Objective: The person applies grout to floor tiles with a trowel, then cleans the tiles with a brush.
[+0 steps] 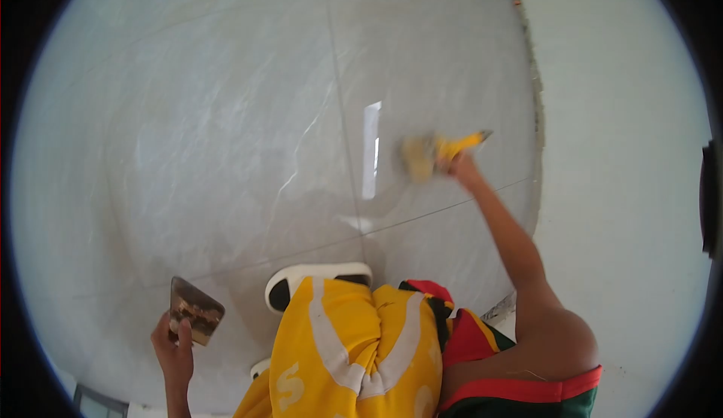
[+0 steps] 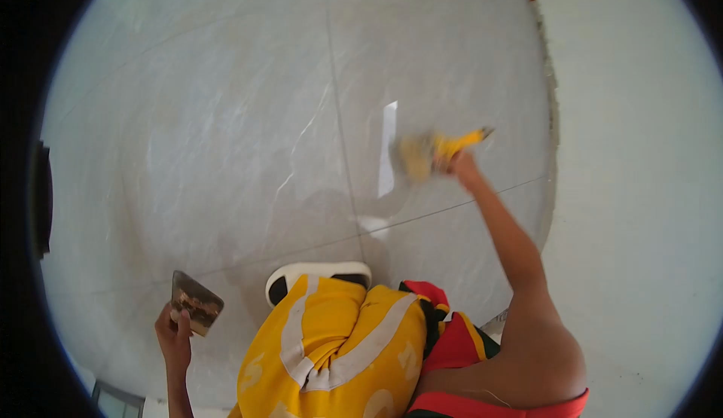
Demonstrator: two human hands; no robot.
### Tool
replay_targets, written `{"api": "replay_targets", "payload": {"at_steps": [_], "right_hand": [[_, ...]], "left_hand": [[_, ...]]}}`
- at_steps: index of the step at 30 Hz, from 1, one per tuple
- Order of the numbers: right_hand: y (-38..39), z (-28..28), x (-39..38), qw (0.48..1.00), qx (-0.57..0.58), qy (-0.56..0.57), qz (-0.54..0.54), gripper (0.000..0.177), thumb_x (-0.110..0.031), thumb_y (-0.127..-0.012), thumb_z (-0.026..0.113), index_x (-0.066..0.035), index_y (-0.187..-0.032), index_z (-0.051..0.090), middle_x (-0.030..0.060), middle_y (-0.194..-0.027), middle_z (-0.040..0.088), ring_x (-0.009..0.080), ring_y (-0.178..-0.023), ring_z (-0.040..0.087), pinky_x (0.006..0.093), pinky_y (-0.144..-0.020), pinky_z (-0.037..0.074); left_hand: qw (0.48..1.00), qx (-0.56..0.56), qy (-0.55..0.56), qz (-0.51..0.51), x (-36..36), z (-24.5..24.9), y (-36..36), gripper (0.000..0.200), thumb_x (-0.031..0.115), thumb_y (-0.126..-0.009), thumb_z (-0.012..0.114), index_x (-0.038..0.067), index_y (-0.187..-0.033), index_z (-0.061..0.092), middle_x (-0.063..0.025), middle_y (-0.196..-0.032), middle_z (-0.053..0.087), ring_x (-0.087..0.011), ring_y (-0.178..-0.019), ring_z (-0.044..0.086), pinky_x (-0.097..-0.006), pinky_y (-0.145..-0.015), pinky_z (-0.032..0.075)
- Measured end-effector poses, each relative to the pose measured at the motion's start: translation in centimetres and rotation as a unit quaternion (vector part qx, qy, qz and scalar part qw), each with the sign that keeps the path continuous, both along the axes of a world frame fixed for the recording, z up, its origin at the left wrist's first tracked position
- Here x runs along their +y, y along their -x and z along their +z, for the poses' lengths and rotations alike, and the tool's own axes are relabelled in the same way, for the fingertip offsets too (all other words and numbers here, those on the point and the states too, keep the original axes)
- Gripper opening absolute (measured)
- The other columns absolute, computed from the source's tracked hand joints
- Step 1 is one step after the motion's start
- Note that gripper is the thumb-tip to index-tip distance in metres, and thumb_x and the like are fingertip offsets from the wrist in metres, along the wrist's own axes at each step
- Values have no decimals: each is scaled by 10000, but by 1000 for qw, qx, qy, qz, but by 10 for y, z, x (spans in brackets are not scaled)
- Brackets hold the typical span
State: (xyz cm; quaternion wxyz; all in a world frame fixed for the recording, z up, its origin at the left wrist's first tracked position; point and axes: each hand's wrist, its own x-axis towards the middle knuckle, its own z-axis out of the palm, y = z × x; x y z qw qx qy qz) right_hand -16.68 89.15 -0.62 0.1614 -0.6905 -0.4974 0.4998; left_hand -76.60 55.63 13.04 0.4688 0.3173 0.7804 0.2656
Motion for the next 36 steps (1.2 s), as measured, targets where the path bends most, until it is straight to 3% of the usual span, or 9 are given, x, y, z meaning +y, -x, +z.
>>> {"api": "replay_targets", "payload": {"at_steps": [2, 4, 6, 9, 15, 19, 27, 34, 36], "right_hand": [[-25, -8, -47, 992, -72, 102, -4, 426, -290, -766, 781, -38, -1070, 624, 50, -946, 661, 179, -815, 647, 362, -704, 542], [-8, 9, -61, 906, -413, 49, 80, 491, -282, -710, 805, 6, -1059, 613, 129, -986, 657, 285, -899, 634, 395, -788, 522], [35, 9, -79, 879, -386, -273, 57, 558, -325, -697, 796, 3, -1097, 585, 191, -1098, 593, 361, -1007, 572, 423, -864, 468], [150, 46, -114, 965, -35, -95, 241, 791, -317, -702, 801, 38, -1307, 435, 204, -1251, 488, 364, -1133, 506, 395, -940, 438], [210, 14, -156, 891, -215, -257, 308, 499, -31, -742, 565, 74, -1221, 468, 246, -1207, 490, 410, -1021, 512, 433, -876, 465], [206, -6, -160, 869, -326, -166, 333, 285, -78, -779, 559, 48, -1034, 557, 168, -1008, 511, 325, -917, 551, 417, -661, 510], [206, -25, -106, 788, -411, -250, 384, 106, -105, -797, 552, -14, -832, 595, 117, -858, 542, 261, -732, 590, 380, -564, 495], [204, -23, -113, 746, -322, -305, 496, 122, -85, -802, 535, 19, -853, 573, 160, -854, 571, 291, -695, 601, 396, -552, 515], [212, -25, -62, 818, -381, -200, 381, 148, -127, -836, 546, 15, -874, 565, 169, -840, 573, 318, -730, 619, 420, -592, 518]], "left_hand": [[998, -60, 8, 14, 16, -8, -20, 201, 137, -902, 566, -45, -984, 594, -51, -770, 603, -85, -635, 545, -241, -510, 439], [996, -88, 18, -11, 30, -21, -40, 222, 140, -894, 575, -43, -1019, 587, -60, -777, 619, -80, -625, 575, -233, -520, 479], [993, -101, -34, -53, 51, -49, -71, 212, 130, -901, 561, -37, -1030, 588, -62, -791, 630, -80, -601, 575, -237, -525, 486], [983, -165, -53, -62, 109, -75, -154, 188, 115, -915, 544, -7, -1050, 591, -29, -773, 625, -75, -619, 578, -243, -532, 476], [962, -215, -81, -145, 154, -126, -244, 336, 255, -916, 594, -32, -1091, 583, -141, -872, 625, -222, -821, 605, -342, -759, 473], [967, -67, -141, -203, 150, -127, -191, 462, 314, -916, 603, -5, -1246, 550, -246, -1248, 554, -357, -1188, 515, -394, -1044, 357], [973, 131, 41, -186, 100, -58, 34, 390, 246, -954, 565, 29, -1277, 551, -169, -1275, 575, -278, -1154, 559, -383, -958, 439], [963, 103, 160, -190, 11, -24, 71, 375, 212, -918, 600, -2, -1226, 579, -183, -1172, 630, -301, -1062, 613, -384, -887, 489], [954, 106, 200, -197, -6, -24, 70, 370, 193, -897, 617, 1, -1212, 588, -191, -1157, 632, -324, -1064, 608, -388, -901, 486]]}}
